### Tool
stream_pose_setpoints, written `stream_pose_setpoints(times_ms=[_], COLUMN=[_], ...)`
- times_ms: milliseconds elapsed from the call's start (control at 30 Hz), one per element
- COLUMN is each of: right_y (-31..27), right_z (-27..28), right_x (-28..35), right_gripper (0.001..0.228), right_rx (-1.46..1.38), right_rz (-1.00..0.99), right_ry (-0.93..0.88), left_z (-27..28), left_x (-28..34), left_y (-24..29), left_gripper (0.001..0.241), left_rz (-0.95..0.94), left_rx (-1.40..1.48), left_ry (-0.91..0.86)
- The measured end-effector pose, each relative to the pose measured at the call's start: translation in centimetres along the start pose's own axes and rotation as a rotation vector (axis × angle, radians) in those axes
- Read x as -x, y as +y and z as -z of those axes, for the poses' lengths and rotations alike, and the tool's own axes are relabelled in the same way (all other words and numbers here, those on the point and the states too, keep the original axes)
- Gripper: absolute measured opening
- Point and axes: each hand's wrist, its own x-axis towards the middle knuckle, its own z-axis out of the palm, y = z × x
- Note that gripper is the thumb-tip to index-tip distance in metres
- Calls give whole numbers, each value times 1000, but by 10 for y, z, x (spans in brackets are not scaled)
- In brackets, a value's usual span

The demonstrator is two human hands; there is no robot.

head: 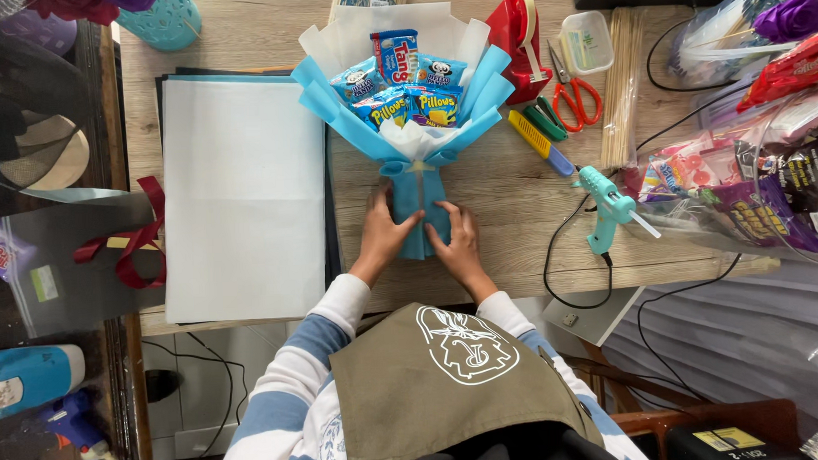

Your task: The person wraps a snack bouquet made of packaged snacks in blue tissue paper. They fold and pleat the paper around the snacks, secure it with a rubber band, and then tie a light blue ribbon around the base to finish the presentation.

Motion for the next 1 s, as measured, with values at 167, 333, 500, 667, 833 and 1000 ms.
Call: stream_pose_setpoints(times_ms=[167,333,500,667,833,1000], right_y=[4,-8,15,30,75,140], right_z=[11,29,16,28,26,-15], right_x=[-12,-22,-20,-13,-2,7], right_gripper=[57,62,67,51,48,26], right_rx=[-89,-172,-210,-566,-778,-241], right_rz=[-198,-403,-454,-614,-784,-567], right_ry=[-150,-259,-248,-227,-226,-299], left_z=[15,24,-2,0,4,-5], left_x=[1,26,10,-8,-9,-4], left_y=[7,25,11,3,1,4], left_gripper=[94,99,56,54,61,85], left_rz=[-39,-188,-963,-952,-876,-819], left_rx=[-104,-406,-754,-818,-813,-767], left_ry=[-138,-189,85,39,-59,-46])
